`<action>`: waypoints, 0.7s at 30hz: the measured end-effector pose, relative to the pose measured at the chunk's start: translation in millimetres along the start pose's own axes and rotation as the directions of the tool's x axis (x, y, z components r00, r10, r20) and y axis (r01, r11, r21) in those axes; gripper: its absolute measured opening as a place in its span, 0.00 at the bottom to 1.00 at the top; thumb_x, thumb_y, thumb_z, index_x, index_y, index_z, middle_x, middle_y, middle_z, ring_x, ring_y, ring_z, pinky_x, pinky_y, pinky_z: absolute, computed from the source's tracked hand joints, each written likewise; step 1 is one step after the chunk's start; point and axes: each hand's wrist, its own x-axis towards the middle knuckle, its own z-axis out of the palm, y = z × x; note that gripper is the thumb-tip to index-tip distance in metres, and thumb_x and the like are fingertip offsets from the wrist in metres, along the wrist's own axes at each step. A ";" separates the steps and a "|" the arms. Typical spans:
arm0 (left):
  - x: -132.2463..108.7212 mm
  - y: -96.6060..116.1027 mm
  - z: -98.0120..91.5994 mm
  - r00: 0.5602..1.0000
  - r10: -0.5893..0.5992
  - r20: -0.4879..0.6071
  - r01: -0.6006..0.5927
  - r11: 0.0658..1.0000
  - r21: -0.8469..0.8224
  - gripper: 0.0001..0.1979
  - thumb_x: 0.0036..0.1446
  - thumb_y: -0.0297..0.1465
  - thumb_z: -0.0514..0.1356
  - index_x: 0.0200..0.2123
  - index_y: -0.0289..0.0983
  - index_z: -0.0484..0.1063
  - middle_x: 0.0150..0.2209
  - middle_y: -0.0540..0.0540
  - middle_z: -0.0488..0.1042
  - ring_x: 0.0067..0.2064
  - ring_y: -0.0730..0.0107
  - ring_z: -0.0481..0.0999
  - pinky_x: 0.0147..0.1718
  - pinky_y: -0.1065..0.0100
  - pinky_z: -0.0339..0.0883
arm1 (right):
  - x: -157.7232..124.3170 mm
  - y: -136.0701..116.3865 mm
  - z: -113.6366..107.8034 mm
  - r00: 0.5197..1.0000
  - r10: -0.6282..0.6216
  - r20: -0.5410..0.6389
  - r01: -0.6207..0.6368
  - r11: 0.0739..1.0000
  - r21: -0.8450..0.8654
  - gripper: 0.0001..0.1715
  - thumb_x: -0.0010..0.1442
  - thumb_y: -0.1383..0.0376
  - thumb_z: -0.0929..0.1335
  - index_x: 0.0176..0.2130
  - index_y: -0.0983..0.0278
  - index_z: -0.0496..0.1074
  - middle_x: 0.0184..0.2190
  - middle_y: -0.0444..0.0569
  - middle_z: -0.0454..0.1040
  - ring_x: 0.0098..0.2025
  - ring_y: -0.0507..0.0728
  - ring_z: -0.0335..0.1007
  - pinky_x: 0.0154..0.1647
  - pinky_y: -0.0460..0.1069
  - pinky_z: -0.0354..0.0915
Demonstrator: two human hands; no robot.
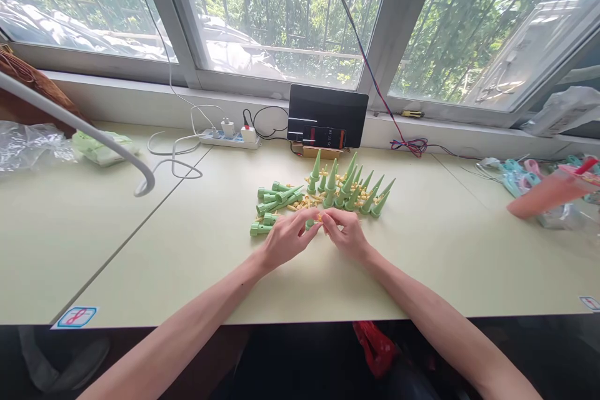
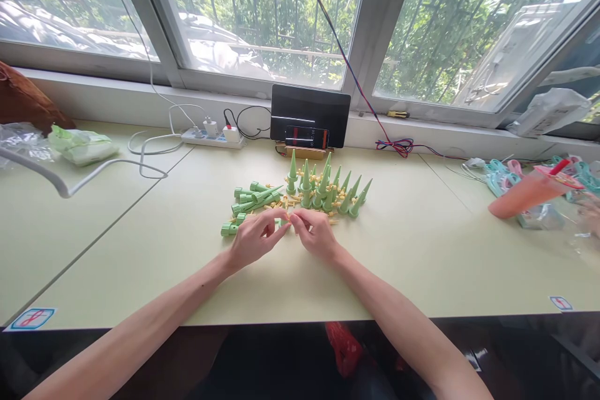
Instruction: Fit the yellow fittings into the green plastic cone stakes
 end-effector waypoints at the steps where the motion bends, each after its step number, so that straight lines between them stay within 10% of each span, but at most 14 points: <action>1: 0.2 -0.7 0.2 1.000 0.017 0.003 -0.017 1.000 -0.007 0.06 0.62 0.30 0.58 0.43 0.39 0.68 0.32 0.51 0.78 0.18 0.83 0.62 0.21 0.76 0.61 | 0.2 0.4 0.2 1.000 -0.012 -0.008 0.012 1.000 -0.004 0.22 0.67 0.52 0.61 0.34 0.65 0.74 0.22 0.45 0.69 0.22 0.51 0.64 0.26 0.46 0.62; 10: 3.3 -0.2 -1.4 0.999 0.040 -0.006 -0.041 0.996 -0.081 0.12 0.59 0.26 0.61 0.45 0.40 0.67 0.38 0.49 0.76 0.20 0.84 0.64 0.20 0.77 0.61 | 0.2 -0.2 1.7 0.995 -0.011 -0.097 0.022 0.994 0.106 0.13 0.65 0.57 0.65 0.35 0.64 0.69 0.24 0.45 0.70 0.23 0.51 0.67 0.23 0.46 0.64; 21: 9.5 -5.7 -5.0 0.934 -0.350 0.070 0.351 0.936 0.008 0.08 0.57 0.34 0.62 0.37 0.38 0.68 0.34 0.50 0.69 0.21 0.80 0.59 0.23 0.72 0.60 | 1.3 -1.6 -0.7 0.962 0.098 -0.253 -0.055 0.984 0.172 0.11 0.63 0.57 0.68 0.37 0.62 0.67 0.29 0.44 0.71 0.19 0.49 0.66 0.19 0.46 0.64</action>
